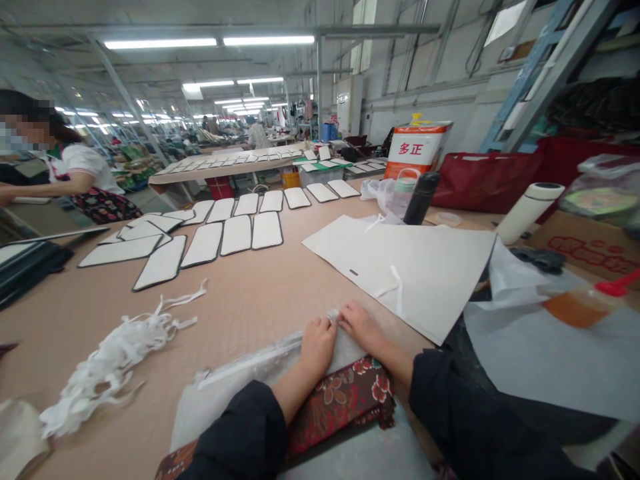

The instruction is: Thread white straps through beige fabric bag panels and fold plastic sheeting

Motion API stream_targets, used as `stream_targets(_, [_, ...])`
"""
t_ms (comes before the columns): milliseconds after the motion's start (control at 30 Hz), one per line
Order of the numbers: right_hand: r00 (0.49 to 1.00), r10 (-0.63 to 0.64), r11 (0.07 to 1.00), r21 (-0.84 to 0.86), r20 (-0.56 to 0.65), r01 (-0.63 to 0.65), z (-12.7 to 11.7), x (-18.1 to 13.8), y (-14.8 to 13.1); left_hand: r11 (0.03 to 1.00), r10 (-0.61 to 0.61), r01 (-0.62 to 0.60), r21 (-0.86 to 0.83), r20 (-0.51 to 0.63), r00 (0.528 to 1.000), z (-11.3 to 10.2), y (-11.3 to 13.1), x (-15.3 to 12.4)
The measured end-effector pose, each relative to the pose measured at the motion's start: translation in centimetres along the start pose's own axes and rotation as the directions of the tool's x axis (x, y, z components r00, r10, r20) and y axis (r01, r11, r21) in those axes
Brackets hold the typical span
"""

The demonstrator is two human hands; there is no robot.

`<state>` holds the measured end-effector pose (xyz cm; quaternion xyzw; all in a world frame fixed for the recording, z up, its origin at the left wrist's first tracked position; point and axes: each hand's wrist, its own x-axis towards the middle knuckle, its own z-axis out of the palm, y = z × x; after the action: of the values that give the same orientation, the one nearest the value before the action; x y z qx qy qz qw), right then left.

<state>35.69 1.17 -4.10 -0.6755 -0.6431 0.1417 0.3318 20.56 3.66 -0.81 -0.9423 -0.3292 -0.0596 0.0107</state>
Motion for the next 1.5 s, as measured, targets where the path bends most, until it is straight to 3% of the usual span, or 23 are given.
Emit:
stream_targets(433, [0.966, 0.164, 0.981, -0.137, 0.197, -0.139, -0.6, 3.0, -0.6, 0.986, 0.087, -0.086, 0.139, 0.001, 0.996, 0.4, 0.1, -0.1])
stream_targets(967, [0.920, 0.226, 0.964, -0.211, 0.321, -0.163, -0.6, 4.9, -0.3, 0.984, 0.120, -0.123, 0.129, 0.031, 0.992, -0.2, -0.6, -0.1])
stream_targets(1300, [0.934, 0.217, 0.969, -0.177, 0.285, -0.171, 0.1, 5.0, 0.6, 0.990, 0.119, -0.122, 0.074, 0.036, 0.992, 0.0, -0.7, -0.1])
stream_targets(1500, [0.976, 0.122, 0.986, -0.135, 0.183, -0.098, -0.5, 3.6, -0.5, 0.997, 0.070, -0.070, 0.011, 0.003, 0.998, -0.1, -0.7, -0.3])
